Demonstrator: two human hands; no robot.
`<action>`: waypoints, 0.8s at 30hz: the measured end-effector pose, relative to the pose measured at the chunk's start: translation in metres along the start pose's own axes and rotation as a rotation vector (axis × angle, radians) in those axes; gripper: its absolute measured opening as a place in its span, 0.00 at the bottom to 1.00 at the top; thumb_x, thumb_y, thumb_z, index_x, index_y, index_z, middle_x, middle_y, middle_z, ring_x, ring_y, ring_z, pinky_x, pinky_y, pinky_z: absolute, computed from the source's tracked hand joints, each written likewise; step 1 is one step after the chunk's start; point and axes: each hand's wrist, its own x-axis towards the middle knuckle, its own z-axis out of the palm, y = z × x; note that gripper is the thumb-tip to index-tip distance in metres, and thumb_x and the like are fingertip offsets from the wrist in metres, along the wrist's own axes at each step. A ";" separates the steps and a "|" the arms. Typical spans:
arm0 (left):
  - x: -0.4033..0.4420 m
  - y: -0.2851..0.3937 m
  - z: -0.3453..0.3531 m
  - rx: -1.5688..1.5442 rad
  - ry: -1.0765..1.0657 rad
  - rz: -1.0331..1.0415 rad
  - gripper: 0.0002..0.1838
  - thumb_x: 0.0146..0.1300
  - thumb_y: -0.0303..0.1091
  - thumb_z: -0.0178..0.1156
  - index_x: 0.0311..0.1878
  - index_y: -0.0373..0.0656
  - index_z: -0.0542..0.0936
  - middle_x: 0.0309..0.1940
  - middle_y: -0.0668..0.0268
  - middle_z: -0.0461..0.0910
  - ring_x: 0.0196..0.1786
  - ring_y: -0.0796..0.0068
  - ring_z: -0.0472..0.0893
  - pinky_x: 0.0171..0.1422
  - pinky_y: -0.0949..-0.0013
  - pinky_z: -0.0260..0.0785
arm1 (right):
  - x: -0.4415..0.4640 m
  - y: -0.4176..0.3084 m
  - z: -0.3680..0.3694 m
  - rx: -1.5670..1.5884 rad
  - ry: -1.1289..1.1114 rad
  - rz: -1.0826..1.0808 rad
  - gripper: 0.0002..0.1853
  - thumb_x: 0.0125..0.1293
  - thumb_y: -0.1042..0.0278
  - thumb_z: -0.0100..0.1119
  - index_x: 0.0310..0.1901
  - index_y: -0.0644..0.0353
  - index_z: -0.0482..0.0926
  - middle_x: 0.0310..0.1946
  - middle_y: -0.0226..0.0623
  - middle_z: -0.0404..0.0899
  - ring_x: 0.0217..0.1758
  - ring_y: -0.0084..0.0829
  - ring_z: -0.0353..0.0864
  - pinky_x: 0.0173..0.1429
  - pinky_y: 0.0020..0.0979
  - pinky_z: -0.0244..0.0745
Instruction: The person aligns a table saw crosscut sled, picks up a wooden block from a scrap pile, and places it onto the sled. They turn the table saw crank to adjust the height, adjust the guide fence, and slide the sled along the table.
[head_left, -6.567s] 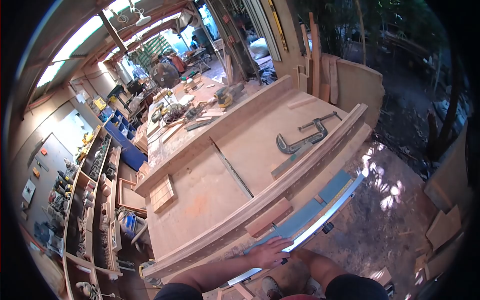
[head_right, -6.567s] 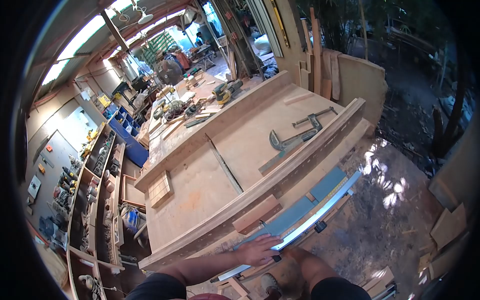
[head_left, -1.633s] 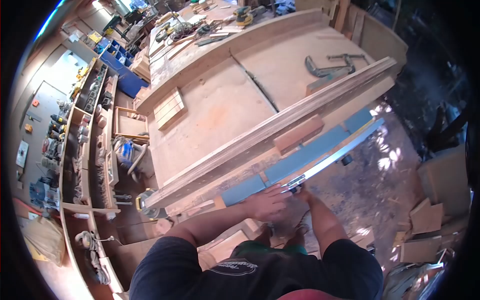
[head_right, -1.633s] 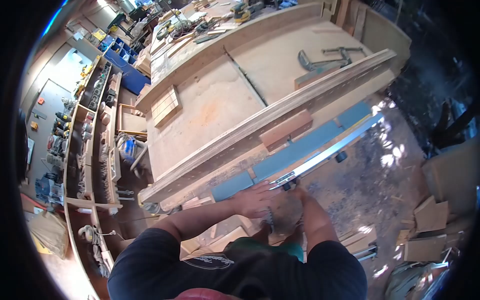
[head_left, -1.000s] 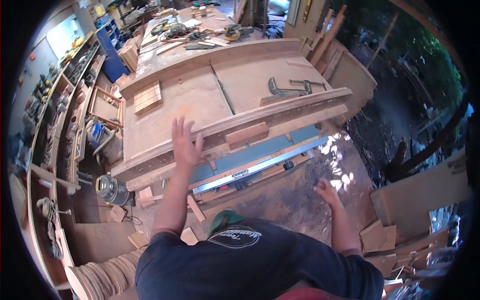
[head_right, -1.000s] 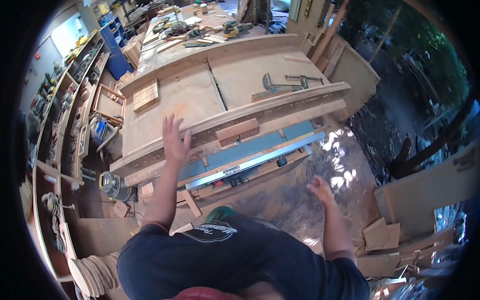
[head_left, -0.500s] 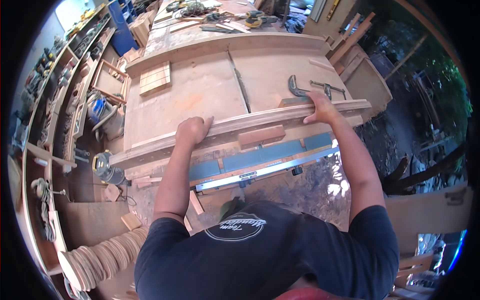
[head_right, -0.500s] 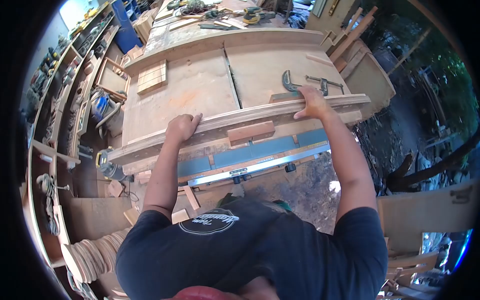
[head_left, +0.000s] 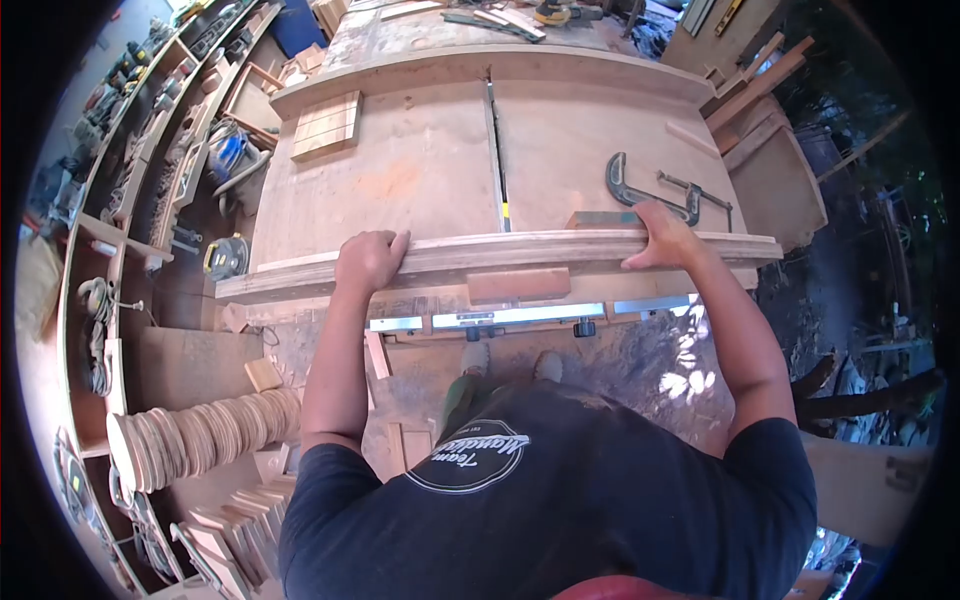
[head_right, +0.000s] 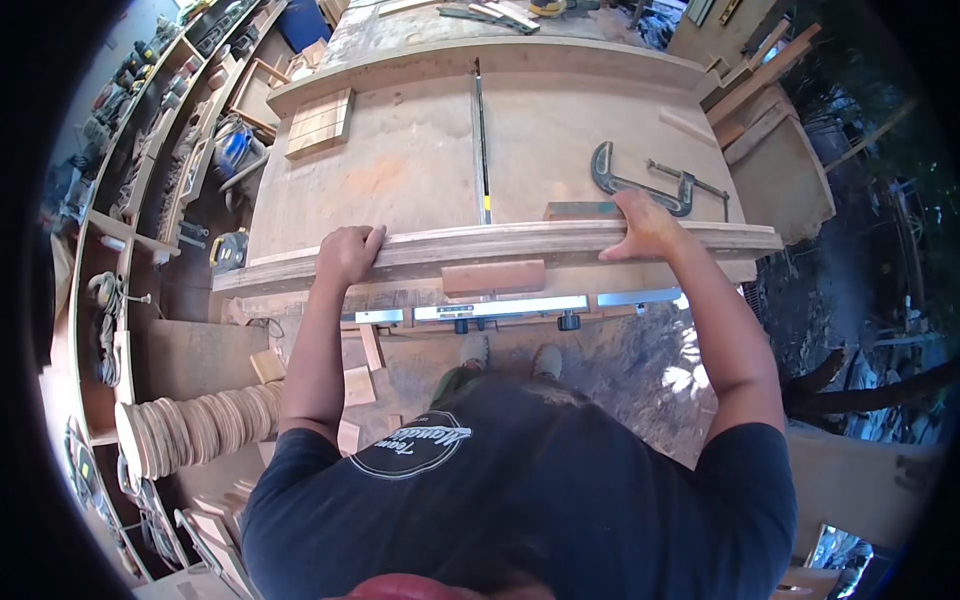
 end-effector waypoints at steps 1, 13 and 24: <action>-0.008 0.000 0.000 -0.003 -0.009 -0.027 0.26 0.68 0.53 0.47 0.33 0.42 0.85 0.33 0.49 0.83 0.42 0.48 0.81 0.53 0.51 0.71 | -0.006 0.000 0.003 0.008 0.022 -0.045 0.47 0.35 0.48 0.80 0.57 0.65 0.71 0.54 0.50 0.74 0.61 0.50 0.70 0.66 0.42 0.68; -0.023 -0.004 0.000 -0.038 0.061 -0.028 0.25 0.67 0.54 0.52 0.30 0.41 0.84 0.26 0.50 0.81 0.35 0.47 0.81 0.45 0.50 0.71 | -0.010 -0.015 0.001 0.037 0.011 -0.148 0.44 0.35 0.55 0.80 0.56 0.61 0.70 0.52 0.47 0.74 0.59 0.49 0.71 0.63 0.43 0.70; -0.009 -0.010 0.006 -0.209 0.408 0.118 0.10 0.60 0.40 0.63 0.30 0.43 0.84 0.27 0.56 0.82 0.33 0.53 0.81 0.41 0.55 0.72 | 0.010 -0.016 -0.007 0.148 0.128 -0.167 0.49 0.33 0.61 0.81 0.62 0.60 0.68 0.60 0.47 0.70 0.65 0.50 0.68 0.69 0.44 0.65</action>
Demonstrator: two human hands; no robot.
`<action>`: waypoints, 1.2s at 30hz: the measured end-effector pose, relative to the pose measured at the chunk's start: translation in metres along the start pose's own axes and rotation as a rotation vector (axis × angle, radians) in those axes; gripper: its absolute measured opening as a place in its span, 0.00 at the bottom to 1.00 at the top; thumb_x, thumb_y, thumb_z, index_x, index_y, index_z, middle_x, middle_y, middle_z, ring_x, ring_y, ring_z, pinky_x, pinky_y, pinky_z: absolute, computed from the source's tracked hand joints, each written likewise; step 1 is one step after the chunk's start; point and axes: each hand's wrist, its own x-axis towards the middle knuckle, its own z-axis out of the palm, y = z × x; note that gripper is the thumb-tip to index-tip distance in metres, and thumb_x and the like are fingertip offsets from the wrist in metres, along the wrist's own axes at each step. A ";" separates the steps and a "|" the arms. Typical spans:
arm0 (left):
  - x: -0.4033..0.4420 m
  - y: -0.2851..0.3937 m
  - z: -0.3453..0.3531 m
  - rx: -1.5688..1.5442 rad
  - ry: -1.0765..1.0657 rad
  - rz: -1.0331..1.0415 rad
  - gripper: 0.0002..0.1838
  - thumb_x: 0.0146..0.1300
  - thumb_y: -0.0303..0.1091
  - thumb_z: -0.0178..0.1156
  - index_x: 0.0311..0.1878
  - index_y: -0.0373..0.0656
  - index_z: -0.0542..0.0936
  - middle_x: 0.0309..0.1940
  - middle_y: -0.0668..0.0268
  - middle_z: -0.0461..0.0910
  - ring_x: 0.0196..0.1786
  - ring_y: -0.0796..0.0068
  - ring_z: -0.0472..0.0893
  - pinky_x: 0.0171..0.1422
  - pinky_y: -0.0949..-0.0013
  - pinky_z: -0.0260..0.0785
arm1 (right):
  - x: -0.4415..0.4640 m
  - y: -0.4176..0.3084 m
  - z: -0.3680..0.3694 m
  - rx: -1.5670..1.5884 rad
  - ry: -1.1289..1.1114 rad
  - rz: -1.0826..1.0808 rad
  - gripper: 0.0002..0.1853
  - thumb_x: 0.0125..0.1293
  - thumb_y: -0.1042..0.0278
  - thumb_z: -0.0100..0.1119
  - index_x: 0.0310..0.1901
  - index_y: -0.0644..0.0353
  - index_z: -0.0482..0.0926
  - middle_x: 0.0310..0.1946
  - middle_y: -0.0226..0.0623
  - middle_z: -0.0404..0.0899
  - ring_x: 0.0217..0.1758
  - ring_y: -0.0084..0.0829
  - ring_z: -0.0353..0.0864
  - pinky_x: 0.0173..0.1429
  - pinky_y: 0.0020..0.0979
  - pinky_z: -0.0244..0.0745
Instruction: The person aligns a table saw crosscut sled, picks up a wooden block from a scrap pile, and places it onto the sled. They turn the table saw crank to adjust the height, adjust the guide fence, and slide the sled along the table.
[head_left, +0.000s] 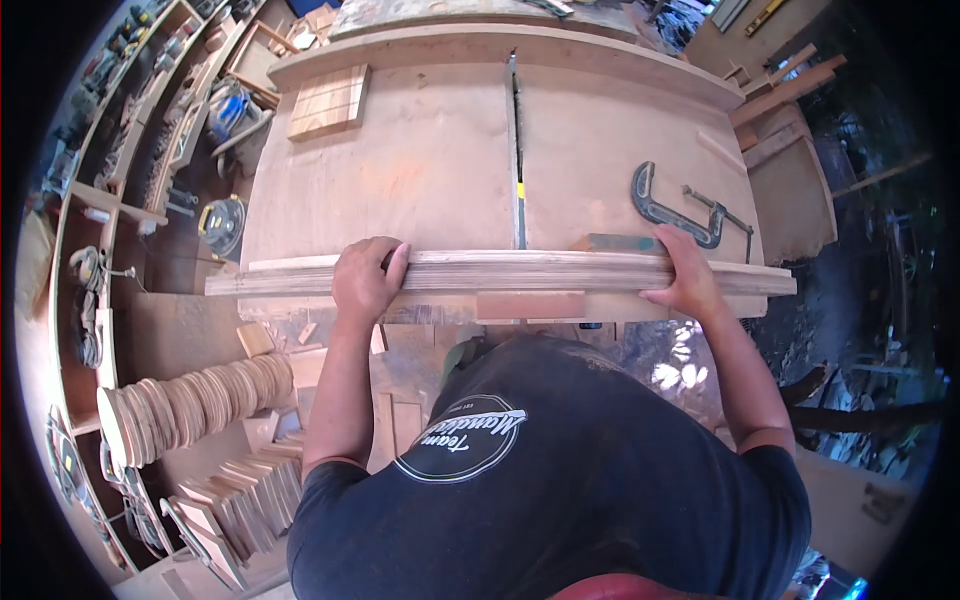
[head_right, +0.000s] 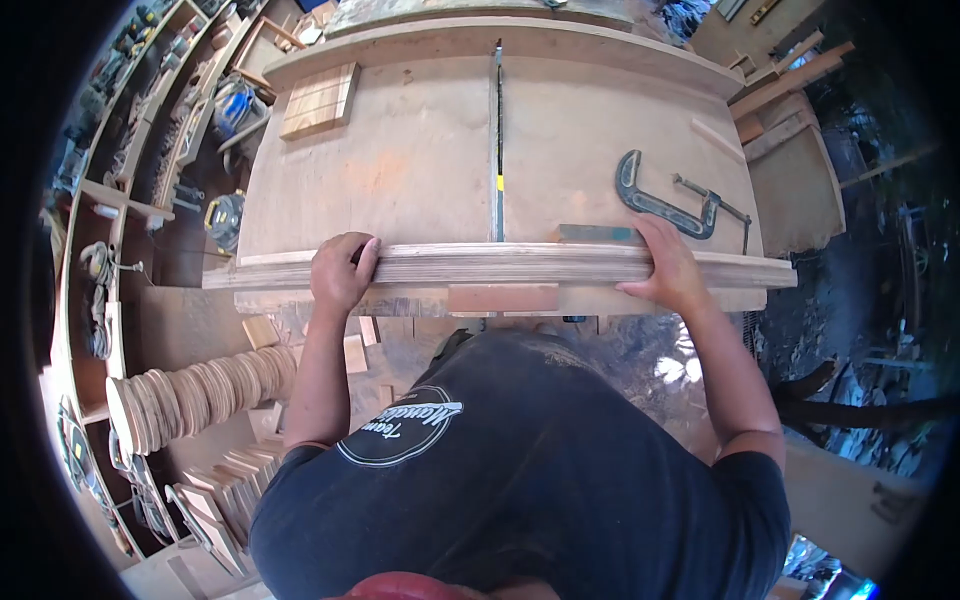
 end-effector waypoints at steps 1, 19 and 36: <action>-0.006 0.002 0.004 -0.036 0.061 0.031 0.09 0.60 0.38 0.63 0.31 0.43 0.83 0.28 0.58 0.82 0.34 0.54 0.81 0.42 0.56 0.72 | -0.006 0.003 0.005 -0.056 0.047 0.000 0.50 0.32 0.61 0.82 0.63 0.60 0.68 0.61 0.48 0.70 0.66 0.51 0.67 0.69 0.44 0.65; 0.007 -0.007 0.051 -0.121 0.531 0.264 0.06 0.61 0.38 0.63 0.33 0.47 0.84 0.32 0.60 0.83 0.35 0.55 0.81 0.41 0.58 0.74 | 0.012 0.050 0.036 -0.173 0.188 -0.063 0.46 0.39 0.49 0.80 0.61 0.58 0.70 0.55 0.46 0.75 0.60 0.48 0.72 0.65 0.43 0.69; -0.225 0.005 0.376 -0.519 -0.338 -0.636 0.24 0.57 0.44 0.65 0.45 0.29 0.79 0.43 0.39 0.80 0.48 0.37 0.78 0.56 0.49 0.70 | 0.007 0.046 0.041 -0.277 0.202 -0.088 0.46 0.41 0.49 0.79 0.61 0.58 0.68 0.53 0.46 0.73 0.58 0.49 0.72 0.63 0.44 0.69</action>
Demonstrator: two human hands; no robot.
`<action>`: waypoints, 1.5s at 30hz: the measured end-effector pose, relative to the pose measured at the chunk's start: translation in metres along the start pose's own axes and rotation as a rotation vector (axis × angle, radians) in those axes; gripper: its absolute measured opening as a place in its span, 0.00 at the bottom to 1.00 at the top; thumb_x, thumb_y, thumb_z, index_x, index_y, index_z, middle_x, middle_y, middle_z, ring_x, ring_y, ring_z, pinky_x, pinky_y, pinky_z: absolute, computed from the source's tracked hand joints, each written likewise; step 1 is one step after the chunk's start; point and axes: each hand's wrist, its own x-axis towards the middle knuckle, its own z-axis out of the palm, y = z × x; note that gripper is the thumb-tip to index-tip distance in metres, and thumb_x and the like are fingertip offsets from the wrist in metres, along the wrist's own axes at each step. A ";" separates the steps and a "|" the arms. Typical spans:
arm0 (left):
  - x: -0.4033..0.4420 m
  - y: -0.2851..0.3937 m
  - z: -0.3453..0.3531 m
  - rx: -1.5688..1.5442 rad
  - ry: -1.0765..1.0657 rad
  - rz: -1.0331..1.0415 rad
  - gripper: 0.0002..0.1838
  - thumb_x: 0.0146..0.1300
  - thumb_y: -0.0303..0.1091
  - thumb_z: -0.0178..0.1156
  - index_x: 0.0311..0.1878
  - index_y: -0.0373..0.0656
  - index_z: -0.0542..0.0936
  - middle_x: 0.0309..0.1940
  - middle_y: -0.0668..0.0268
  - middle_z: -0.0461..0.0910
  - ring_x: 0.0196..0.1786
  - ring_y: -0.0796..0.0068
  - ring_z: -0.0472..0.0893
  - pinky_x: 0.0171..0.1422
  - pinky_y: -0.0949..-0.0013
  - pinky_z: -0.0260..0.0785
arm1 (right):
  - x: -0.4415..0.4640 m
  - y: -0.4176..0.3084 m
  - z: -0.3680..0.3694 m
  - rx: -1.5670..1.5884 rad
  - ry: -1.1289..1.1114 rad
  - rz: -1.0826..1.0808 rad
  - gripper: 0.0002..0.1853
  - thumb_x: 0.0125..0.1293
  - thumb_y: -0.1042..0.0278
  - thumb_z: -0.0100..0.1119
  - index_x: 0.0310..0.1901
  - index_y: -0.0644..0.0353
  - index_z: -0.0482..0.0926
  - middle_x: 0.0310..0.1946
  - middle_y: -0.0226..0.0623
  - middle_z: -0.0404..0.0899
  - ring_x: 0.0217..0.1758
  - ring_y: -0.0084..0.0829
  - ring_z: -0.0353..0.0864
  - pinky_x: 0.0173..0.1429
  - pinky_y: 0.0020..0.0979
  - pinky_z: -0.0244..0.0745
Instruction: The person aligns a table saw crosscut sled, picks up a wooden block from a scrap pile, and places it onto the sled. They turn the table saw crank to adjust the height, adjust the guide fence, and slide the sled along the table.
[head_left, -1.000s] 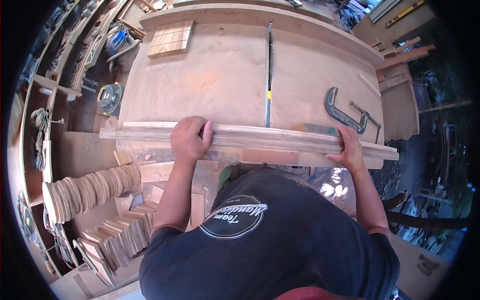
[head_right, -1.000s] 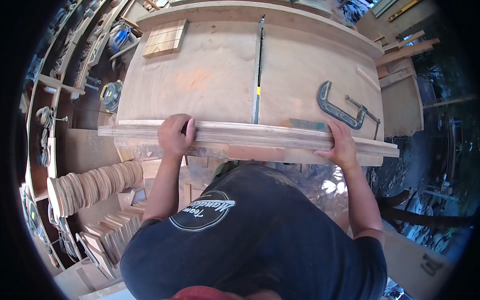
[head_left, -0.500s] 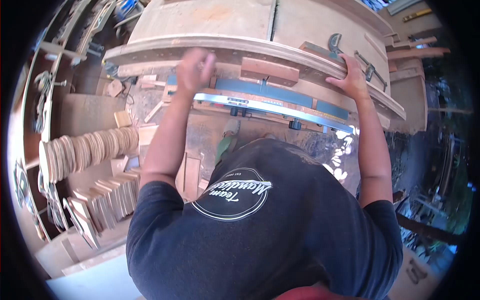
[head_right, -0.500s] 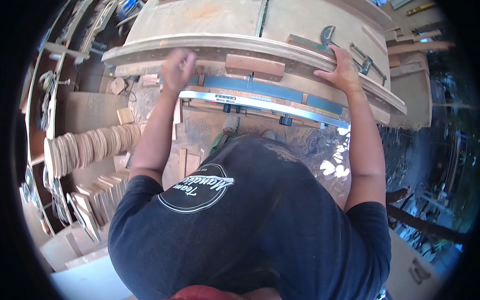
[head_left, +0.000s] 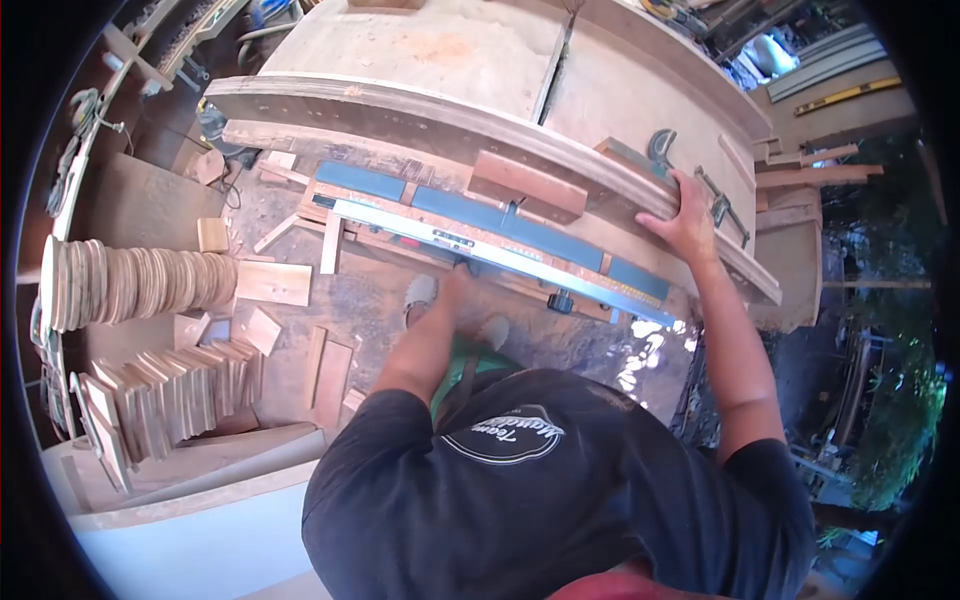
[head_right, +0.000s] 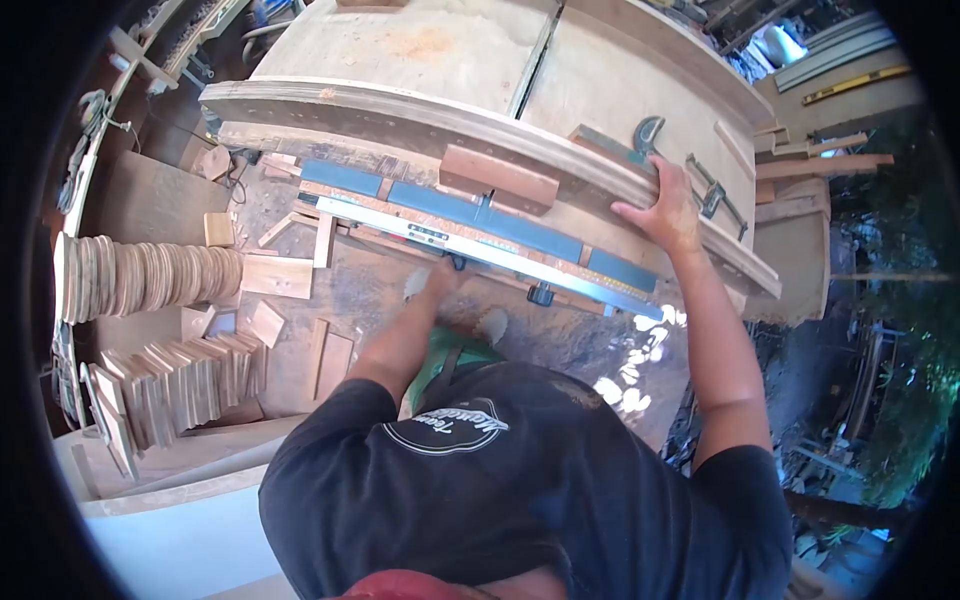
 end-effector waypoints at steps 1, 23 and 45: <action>0.003 0.008 0.007 -0.015 0.051 -0.092 0.30 0.50 0.50 0.69 0.47 0.30 0.80 0.44 0.39 0.81 0.52 0.45 0.80 0.57 0.56 0.72 | 0.002 0.000 -0.001 0.004 0.006 -0.007 0.46 0.41 0.49 0.79 0.61 0.58 0.68 0.53 0.46 0.73 0.58 0.49 0.71 0.63 0.44 0.69; -0.013 -0.008 -0.056 -0.070 0.170 0.137 0.25 0.58 0.54 0.62 0.46 0.41 0.84 0.43 0.47 0.83 0.50 0.46 0.82 0.54 0.52 0.74 | 0.015 -0.016 -0.019 0.080 -0.096 0.155 0.47 0.32 0.56 0.82 0.58 0.57 0.69 0.53 0.44 0.73 0.58 0.49 0.71 0.63 0.45 0.69; 0.034 -0.051 -0.073 -0.044 -0.318 0.156 0.19 0.61 0.43 0.61 0.53 0.46 0.82 0.44 0.59 0.85 0.50 0.62 0.83 0.57 0.59 0.73 | 0.009 -0.011 -0.017 0.070 -0.060 0.098 0.46 0.35 0.50 0.81 0.57 0.58 0.68 0.51 0.44 0.73 0.56 0.49 0.72 0.59 0.45 0.72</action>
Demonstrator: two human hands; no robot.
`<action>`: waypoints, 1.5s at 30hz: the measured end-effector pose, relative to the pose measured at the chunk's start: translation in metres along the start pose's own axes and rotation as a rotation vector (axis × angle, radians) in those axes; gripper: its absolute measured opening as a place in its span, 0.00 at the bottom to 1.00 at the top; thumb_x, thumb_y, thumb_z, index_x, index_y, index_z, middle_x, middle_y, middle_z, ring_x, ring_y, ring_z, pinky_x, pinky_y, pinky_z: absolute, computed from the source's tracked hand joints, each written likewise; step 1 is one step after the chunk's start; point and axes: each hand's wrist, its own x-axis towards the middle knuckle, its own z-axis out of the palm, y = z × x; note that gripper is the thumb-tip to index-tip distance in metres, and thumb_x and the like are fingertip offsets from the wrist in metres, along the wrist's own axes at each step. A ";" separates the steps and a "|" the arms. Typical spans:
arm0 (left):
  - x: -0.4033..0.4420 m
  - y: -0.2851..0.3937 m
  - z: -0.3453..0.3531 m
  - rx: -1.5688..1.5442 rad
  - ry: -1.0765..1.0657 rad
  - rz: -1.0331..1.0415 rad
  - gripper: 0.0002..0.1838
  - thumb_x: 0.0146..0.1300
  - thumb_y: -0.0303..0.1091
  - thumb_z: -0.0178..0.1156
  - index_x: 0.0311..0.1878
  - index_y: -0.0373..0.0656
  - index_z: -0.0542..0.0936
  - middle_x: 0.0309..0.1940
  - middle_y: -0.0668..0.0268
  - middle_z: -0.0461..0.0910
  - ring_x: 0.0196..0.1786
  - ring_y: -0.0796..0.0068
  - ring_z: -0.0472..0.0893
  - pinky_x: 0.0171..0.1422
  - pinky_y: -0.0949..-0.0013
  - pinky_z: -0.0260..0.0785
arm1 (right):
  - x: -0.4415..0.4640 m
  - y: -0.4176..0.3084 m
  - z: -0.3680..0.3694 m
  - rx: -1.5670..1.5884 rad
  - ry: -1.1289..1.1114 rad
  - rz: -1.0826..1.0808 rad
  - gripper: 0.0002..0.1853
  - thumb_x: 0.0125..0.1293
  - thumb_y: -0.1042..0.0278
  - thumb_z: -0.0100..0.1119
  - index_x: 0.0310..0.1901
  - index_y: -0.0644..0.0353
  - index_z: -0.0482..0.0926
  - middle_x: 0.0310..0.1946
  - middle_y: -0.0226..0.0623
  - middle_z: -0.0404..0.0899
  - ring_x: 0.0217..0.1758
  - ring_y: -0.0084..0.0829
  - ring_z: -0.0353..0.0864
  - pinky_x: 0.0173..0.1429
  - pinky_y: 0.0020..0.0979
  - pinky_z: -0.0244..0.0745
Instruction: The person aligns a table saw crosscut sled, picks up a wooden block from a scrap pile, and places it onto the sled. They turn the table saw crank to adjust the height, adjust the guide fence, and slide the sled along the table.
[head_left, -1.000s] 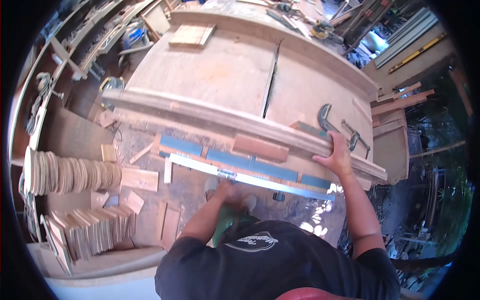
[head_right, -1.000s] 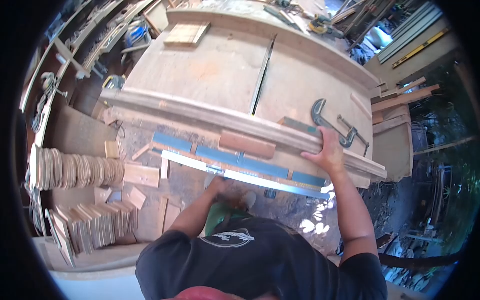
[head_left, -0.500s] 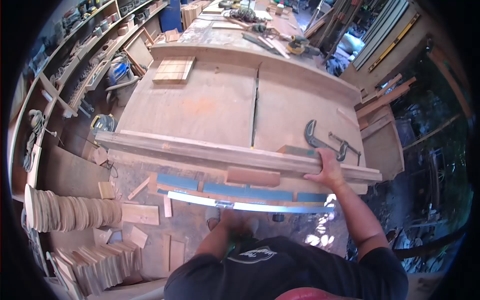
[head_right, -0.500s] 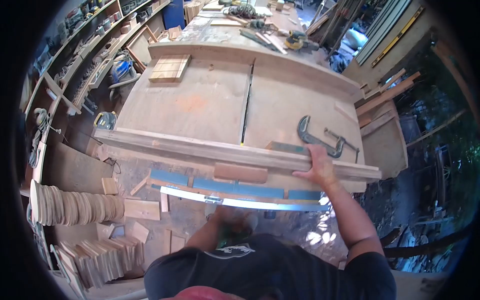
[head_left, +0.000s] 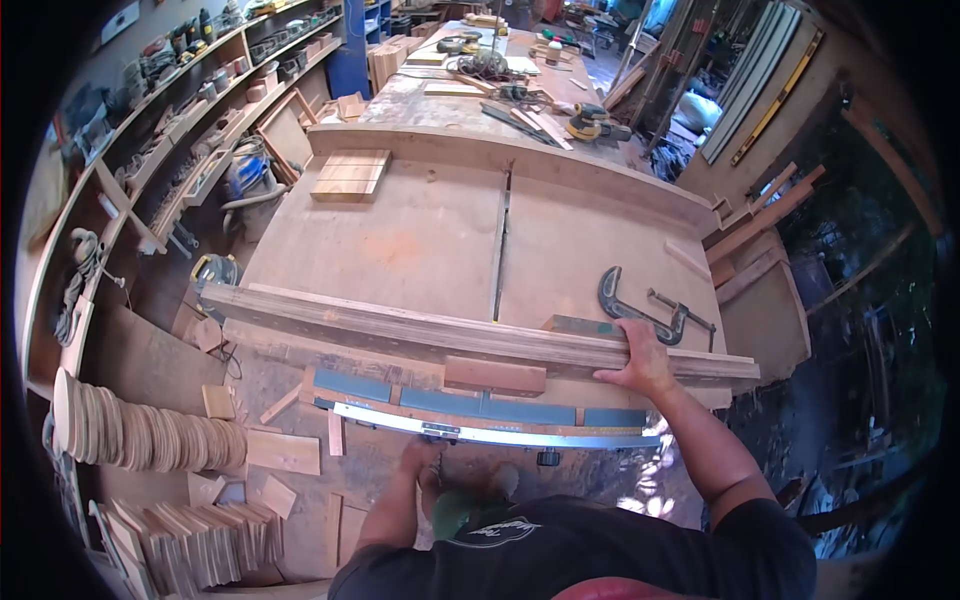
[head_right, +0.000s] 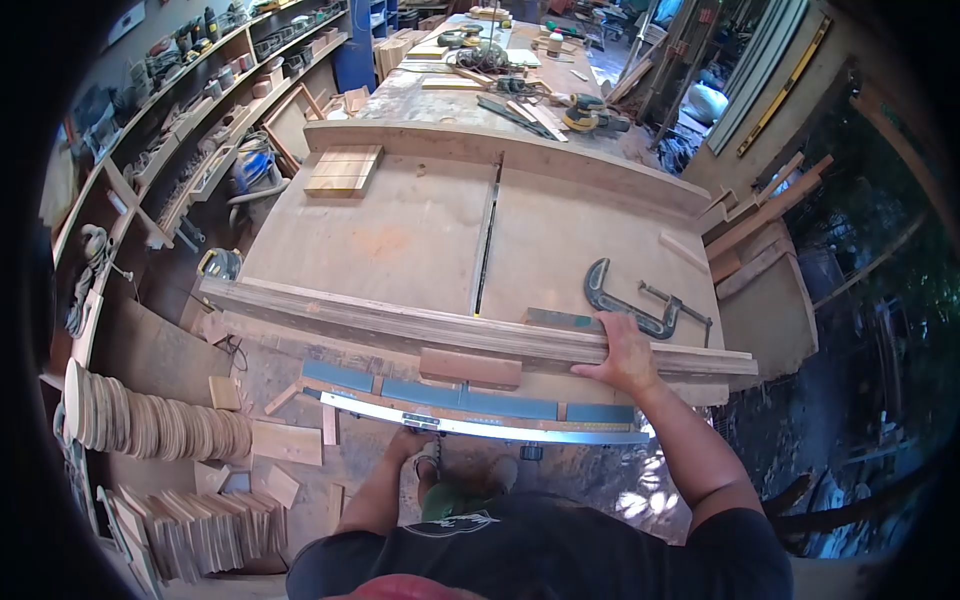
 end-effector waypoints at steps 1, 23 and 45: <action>-0.003 0.013 -0.012 0.088 -0.006 0.011 0.19 0.61 0.43 0.61 0.53 0.46 0.82 0.44 0.59 0.85 0.50 0.62 0.83 0.57 0.59 0.73 | 0.001 -0.001 0.000 0.006 -0.003 -0.005 0.46 0.35 0.50 0.81 0.57 0.58 0.68 0.51 0.44 0.73 0.56 0.49 0.72 0.59 0.45 0.72; 0.019 -0.021 0.026 0.219 0.124 -0.238 0.21 0.61 0.50 0.61 0.48 0.44 0.82 0.46 0.53 0.83 0.51 0.53 0.81 0.57 0.56 0.71 | 0.002 0.000 0.001 0.006 -0.025 0.009 0.49 0.33 0.51 0.82 0.59 0.59 0.68 0.53 0.46 0.73 0.58 0.50 0.71 0.63 0.45 0.69; 0.000 0.347 -0.222 0.761 0.575 0.089 0.27 0.66 0.58 0.51 0.37 0.43 0.86 0.40 0.55 0.84 0.47 0.53 0.81 0.56 0.54 0.70 | -0.010 0.002 0.012 0.062 0.017 -0.054 0.48 0.38 0.57 0.81 0.63 0.60 0.66 0.57 0.48 0.72 0.63 0.50 0.68 0.67 0.45 0.66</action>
